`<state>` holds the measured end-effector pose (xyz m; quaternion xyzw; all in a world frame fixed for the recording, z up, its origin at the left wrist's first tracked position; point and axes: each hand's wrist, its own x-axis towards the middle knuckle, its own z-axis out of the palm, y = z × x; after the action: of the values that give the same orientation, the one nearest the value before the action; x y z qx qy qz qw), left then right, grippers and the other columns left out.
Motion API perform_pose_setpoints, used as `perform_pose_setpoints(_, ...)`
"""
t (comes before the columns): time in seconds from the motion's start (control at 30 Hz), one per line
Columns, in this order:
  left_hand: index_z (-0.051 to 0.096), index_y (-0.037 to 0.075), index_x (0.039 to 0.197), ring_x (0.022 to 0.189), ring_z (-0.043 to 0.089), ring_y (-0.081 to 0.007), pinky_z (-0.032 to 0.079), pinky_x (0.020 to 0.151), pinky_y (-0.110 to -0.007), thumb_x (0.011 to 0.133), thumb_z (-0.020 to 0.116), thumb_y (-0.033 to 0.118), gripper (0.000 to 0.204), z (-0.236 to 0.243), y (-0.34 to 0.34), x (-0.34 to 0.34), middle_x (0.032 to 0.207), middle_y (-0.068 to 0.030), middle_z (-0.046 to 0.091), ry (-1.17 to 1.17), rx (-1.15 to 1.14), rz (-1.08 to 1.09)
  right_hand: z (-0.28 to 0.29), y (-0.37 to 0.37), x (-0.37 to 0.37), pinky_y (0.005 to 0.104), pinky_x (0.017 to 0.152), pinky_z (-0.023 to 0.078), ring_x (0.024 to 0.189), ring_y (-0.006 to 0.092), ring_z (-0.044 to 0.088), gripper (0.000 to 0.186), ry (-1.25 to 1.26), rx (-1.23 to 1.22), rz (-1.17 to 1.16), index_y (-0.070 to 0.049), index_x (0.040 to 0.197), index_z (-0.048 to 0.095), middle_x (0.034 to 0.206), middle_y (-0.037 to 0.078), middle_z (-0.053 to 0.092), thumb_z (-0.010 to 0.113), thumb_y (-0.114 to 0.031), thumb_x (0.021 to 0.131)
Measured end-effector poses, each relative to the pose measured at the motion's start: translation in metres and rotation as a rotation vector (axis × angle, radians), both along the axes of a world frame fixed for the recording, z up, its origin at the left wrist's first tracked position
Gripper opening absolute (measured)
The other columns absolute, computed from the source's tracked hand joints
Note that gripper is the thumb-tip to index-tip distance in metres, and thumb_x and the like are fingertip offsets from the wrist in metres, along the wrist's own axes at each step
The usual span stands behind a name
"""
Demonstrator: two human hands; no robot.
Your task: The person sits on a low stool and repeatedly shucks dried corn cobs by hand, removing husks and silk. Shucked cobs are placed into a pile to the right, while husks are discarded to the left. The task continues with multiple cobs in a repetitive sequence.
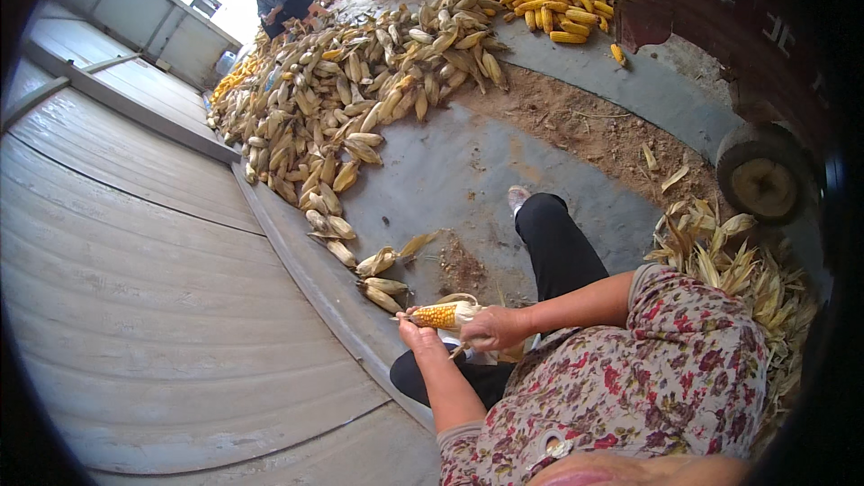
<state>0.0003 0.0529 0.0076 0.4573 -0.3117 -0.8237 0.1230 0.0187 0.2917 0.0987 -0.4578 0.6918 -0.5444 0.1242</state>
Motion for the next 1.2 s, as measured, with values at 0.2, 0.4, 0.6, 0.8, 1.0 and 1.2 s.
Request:
perform_pose_setpoints(0.2, 0.05, 0.009, 0.067, 0.063, 0.055, -0.0228, 0.049, 0.062, -0.038, 0.096, 0.033, 0.04, 0.046, 0.009, -0.024, -0.009, 0.064, -0.0068, 0.055, 0.004, -0.016, 0.039, 0.01, 0.041, 0.008, 0.0379, 0.062, 0.047, 0.071, 0.032, 0.06, 0.013, -0.065, 0.108, 0.023, -0.007, 0.091, 0.058, 0.077, 0.014, 0.06, 0.054, -0.015, 0.081)
perform_pose_setpoints(0.4, 0.046, 0.006, 0.083, 0.063, 0.057, -0.0202, 0.05, 0.062, -0.035, 0.094, 0.047, 0.029, 0.026, 0.02, -0.004, -0.014, 0.064, -0.0049, 0.054, 0.183, -0.101, 0.058, -0.005, 0.03, -0.009, 0.0408, 0.071, 0.047, 0.084, 0.0321, 0.06, 0.035, -0.183, 0.3, -0.13, -0.009, 0.11, 0.053, 0.093, 0.015, 0.06, 0.058, -0.032, 0.084)
perform_pose_setpoints(0.6, 0.041, 0.005, 0.091, 0.064, 0.058, -0.0206, 0.05, 0.063, -0.034, 0.095, 0.043, 0.023, 0.019, 0.083, 0.046, -0.004, 0.067, -0.0066, 0.054, 0.232, -0.38, 0.099, -0.017, 0.003, -0.015, 0.0397, 0.088, 0.043, 0.105, 0.035, 0.052, 0.068, -0.354, 0.323, -0.25, -0.004, 0.133, 0.032, 0.118, 0.023, 0.049, 0.059, -0.039, 0.082)
perform_pose_setpoints(0.8, 0.042, 0.005, 0.089, 0.064, 0.057, -0.0194, 0.048, 0.068, -0.033, 0.095, 0.044, 0.022, 0.018, 0.077, 0.068, 0.004, 0.068, -0.0065, 0.054, 0.252, -0.377, 0.026, -0.042, -0.013, -0.013, 0.0391, 0.094, 0.039, 0.113, 0.0344, 0.048, 0.074, -0.391, 0.284, -0.257, 0.0, 0.134, 0.029, 0.124, 0.025, 0.046, 0.061, -0.04, 0.08)
perform_pose_setpoints(1.0, 0.051, 0.009, 0.075, 0.073, 0.057, -0.0209, 0.048, 0.073, -0.039, 0.095, 0.042, 0.034, 0.033, 0.039, 0.057, 0.01, 0.071, -0.0034, 0.058, 0.292, 0.135, -0.141, -0.059, -0.017, -0.025, 0.0364, 0.094, 0.038, 0.113, 0.0289, 0.048, 0.083, -0.424, 0.056, -0.314, 0.001, 0.133, 0.029, 0.121, 0.022, 0.048, 0.071, -0.038, 0.074)
perform_pose_setpoints(1.2, 0.047, 0.009, 0.07, 0.065, 0.051, -0.0175, 0.045, 0.068, -0.033, 0.096, 0.039, 0.034, 0.038, 0.045, 0.049, 0.0, 0.066, -0.003, 0.051, 0.414, 0.39, -0.205, -0.048, -0.019, -0.042, 0.0343, 0.09, 0.041, 0.101, 0.0204, 0.053, 0.067, -0.571, -0.206, -0.269, -0.004, 0.124, 0.042, 0.109, 0.011, 0.055, 0.073, -0.036, 0.074)
